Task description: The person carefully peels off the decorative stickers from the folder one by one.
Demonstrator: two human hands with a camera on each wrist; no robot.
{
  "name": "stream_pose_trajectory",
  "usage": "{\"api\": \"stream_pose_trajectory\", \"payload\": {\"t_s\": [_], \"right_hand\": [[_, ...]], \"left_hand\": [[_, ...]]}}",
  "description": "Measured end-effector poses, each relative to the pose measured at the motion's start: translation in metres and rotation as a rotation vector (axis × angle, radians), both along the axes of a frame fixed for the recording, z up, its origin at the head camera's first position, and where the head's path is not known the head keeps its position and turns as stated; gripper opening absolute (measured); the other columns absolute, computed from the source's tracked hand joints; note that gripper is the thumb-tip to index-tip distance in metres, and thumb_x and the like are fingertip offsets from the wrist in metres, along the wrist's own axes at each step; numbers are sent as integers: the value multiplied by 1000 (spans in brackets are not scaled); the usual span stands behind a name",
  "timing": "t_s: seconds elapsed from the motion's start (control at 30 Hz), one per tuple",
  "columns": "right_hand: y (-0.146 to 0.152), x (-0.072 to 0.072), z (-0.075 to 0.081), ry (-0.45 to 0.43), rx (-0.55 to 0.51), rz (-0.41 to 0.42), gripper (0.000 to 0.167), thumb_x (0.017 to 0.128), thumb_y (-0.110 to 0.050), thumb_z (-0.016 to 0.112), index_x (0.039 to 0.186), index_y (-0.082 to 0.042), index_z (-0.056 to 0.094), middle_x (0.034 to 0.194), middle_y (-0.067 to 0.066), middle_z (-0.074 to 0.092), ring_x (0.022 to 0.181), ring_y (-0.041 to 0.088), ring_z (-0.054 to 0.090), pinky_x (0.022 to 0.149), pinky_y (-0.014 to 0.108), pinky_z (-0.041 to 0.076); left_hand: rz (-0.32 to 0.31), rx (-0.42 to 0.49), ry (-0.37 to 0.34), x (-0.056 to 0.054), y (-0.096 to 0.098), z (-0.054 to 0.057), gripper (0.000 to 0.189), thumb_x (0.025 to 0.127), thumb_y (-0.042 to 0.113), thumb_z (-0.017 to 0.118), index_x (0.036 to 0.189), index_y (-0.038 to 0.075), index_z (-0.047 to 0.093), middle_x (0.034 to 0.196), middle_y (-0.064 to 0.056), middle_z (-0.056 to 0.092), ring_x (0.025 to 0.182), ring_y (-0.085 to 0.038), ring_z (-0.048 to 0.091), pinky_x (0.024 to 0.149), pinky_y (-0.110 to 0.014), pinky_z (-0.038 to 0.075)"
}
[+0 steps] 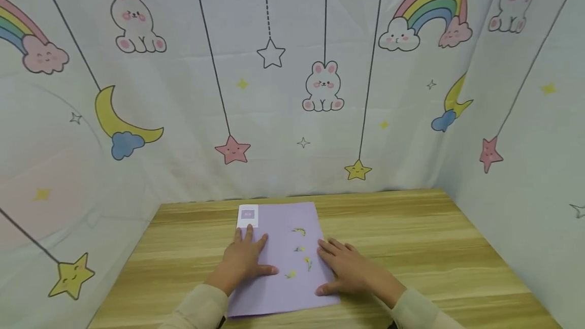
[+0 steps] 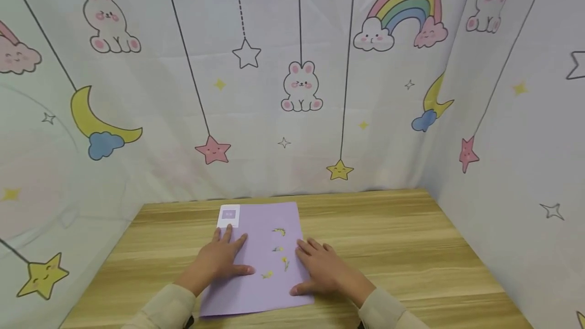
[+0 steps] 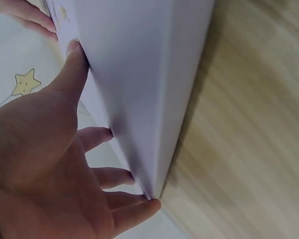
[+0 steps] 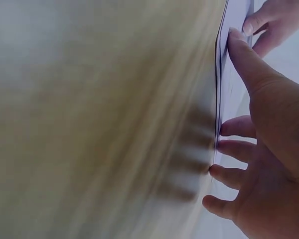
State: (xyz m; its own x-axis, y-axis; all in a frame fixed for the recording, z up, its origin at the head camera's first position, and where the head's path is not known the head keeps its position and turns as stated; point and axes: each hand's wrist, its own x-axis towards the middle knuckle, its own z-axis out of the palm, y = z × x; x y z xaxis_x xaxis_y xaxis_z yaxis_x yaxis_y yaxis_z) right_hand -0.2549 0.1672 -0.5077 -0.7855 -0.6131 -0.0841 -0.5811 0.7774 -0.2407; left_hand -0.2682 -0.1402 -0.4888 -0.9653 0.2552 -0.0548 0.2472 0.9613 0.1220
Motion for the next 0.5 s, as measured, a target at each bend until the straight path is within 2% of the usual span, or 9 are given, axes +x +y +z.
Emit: {"api": "stream_pose_trajectory", "payload": {"t_s": [0.27, 0.5], "right_hand": [[5, 15, 0, 44, -17, 18, 107, 88, -79, 65, 158, -1, 47, 169, 15, 36, 155, 41, 33, 115, 67, 36], [10, 18, -1, 71, -26, 28, 106, 87, -78, 66, 157, 0, 49, 168, 15, 38, 154, 42, 35, 115, 68, 35]], "left_hand": [[7, -66, 8, 10, 10, 6, 102, 71, 70, 87, 150, 11, 61, 158, -38, 40, 144, -65, 35, 94, -67, 54], [10, -77, 6, 12, 14, 4, 103, 72, 72, 84, 151, 11, 60, 159, -37, 39, 145, -64, 34, 97, -67, 52]]}}
